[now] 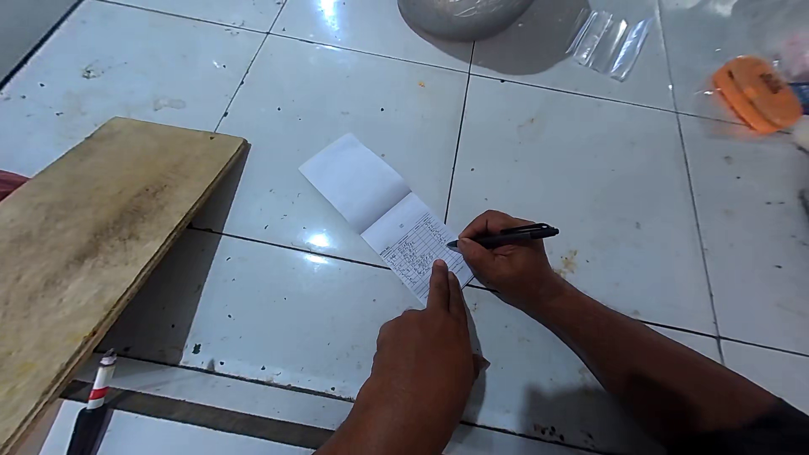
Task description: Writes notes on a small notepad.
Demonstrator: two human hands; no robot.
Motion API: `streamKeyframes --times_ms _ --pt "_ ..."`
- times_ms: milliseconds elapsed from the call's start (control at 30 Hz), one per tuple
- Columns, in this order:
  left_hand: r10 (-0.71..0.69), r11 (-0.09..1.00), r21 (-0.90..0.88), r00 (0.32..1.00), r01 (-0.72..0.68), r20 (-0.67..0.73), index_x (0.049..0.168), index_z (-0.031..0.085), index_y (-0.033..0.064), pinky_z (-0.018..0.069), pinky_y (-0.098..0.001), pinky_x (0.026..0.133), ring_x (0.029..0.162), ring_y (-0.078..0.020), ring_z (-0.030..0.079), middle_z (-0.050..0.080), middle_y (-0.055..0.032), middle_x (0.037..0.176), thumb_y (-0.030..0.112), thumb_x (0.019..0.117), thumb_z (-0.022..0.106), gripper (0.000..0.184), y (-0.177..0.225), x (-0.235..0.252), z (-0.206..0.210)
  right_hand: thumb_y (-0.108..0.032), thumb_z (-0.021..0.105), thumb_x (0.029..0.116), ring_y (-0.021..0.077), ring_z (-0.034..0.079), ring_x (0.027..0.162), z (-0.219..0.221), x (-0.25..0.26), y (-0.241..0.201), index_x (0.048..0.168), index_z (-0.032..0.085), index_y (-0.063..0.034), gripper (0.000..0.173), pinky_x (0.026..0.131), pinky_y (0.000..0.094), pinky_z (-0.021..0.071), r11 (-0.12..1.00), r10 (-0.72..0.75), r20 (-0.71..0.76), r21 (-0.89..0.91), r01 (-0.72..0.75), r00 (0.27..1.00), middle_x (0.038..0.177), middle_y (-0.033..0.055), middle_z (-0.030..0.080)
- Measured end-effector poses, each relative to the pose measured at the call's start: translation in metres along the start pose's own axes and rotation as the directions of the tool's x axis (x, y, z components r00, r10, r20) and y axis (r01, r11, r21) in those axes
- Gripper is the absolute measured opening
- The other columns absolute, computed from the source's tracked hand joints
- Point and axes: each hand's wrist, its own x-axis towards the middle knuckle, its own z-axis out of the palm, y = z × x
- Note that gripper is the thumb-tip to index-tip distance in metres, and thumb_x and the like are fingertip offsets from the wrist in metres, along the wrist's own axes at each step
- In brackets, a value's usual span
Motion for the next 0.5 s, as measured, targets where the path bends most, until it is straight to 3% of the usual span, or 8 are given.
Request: streamKeyframes --times_ms 500 --pt "-0.004 1.0 0.004 1.0 0.004 0.004 0.166 0.015 0.0108 0.0535 -0.0357 0.061 0.075 -0.0173 0.067 0.006 -0.0027 0.174 0.069 0.0886 0.062 0.108 0.0005 0.0 -0.0008 -0.013 0.067 0.0908 0.0018 0.054 0.054 -0.0004 0.001 0.0009 0.088 0.068 -0.011 0.004 0.045 0.0187 0.0469 1.0 0.008 0.016 -0.026 -0.008 1.0 0.069 -0.0058 0.061"
